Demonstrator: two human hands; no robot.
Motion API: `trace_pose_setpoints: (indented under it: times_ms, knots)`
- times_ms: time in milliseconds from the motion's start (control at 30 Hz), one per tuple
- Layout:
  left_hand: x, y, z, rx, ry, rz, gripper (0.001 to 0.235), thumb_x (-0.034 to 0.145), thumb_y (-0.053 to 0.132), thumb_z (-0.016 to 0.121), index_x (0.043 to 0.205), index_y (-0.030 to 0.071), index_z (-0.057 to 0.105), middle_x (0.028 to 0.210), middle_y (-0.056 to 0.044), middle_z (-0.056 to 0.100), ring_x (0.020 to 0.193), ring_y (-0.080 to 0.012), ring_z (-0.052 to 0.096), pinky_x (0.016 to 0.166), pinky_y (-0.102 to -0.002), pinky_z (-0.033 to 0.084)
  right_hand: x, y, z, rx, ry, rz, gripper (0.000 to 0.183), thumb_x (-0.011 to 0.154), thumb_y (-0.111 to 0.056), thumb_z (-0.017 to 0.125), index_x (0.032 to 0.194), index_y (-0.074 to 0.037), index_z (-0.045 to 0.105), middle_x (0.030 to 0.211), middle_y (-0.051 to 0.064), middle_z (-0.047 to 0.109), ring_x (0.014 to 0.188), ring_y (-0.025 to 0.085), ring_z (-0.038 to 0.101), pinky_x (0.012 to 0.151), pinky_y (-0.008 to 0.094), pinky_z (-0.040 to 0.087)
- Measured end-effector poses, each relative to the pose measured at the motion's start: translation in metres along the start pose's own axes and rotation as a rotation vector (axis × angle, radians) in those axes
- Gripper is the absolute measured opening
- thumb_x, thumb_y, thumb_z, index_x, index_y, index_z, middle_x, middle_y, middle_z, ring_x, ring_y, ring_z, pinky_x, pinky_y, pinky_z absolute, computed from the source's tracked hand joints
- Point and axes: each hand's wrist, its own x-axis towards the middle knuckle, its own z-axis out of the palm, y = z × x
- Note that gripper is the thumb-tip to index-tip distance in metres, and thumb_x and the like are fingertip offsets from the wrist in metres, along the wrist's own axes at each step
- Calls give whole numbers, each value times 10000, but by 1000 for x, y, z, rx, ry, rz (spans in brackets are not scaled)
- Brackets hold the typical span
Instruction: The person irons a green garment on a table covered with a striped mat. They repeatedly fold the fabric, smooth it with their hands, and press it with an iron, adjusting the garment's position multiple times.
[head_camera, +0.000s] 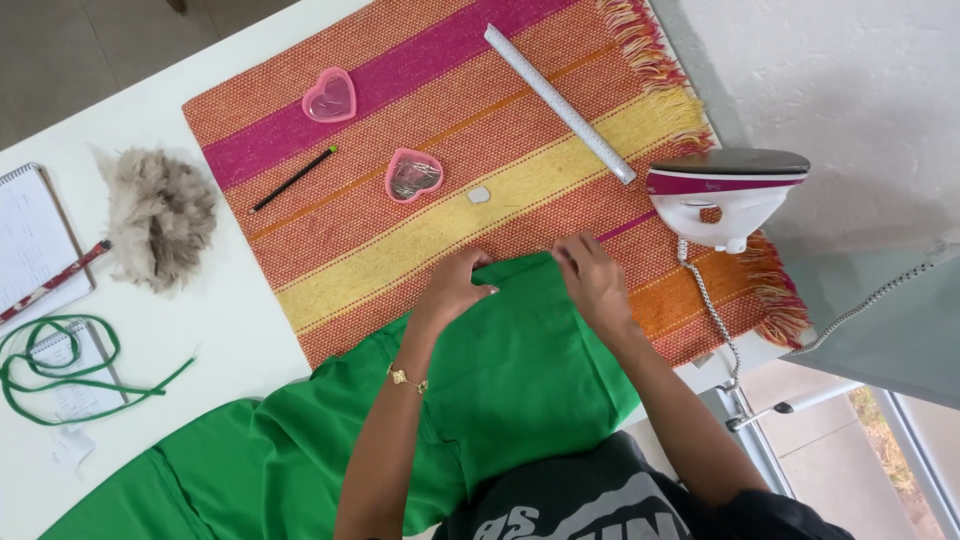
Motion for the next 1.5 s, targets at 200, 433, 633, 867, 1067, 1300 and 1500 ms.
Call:
trace_pose_setpoints:
  times_ms: [200,433,633,867,1067,1300,1500]
  knots:
    - [10,32,29,223,184,108,501,866,290,895,1287,72,733,1266,-222,712,1241,-445,684,998,-548,574,112,26,46,-39,-64,-148,154,970,-178,805,1033,-166,665,957,55,623,949,335,730,794,478,596]
    - [48,57,65,189,260,227,431,898,341,871,1231,105,731,1183,-116,673,1196,-369,640,981,-551,504,51,37,-8,182,122,-35,157,1094,-41,654,1181,-119,759,1088,114,760,1089,360,758,916,433,606]
    - [69,68,83,259,371,335,336,881,298,885,1134,157,715,1068,-16,614,1115,-278,604,918,-470,472,11,62,-7,241,20,-38,622,835,133,738,1411,-99,700,1274,150,679,1242,431,644,1034,548,518]
    - [29,69,101,418,788,564,194,963,207,821,1106,183,692,1083,11,532,1063,-219,555,859,-395,411,29,82,-3,220,-205,43,361,837,-64,890,1169,-130,763,1072,103,653,1072,387,670,943,514,533]
    - [39,67,118,436,902,514,181,925,299,863,970,216,709,943,48,486,875,-184,505,744,-384,361,37,91,2,184,-269,85,254,837,-42,879,1053,-132,779,1032,119,655,1048,399,669,883,501,552]
    - [45,78,115,381,911,451,181,920,267,865,970,202,703,910,61,449,840,-167,470,727,-368,321,43,97,-8,239,-353,76,237,850,-50,855,1077,-57,787,1023,183,678,1021,433,683,870,511,556]
    - [39,75,115,404,875,479,109,992,220,780,938,201,688,883,52,463,843,-191,493,731,-382,331,41,93,-10,254,-343,93,249,822,-114,890,1053,-85,803,1019,165,686,993,392,699,848,501,572]
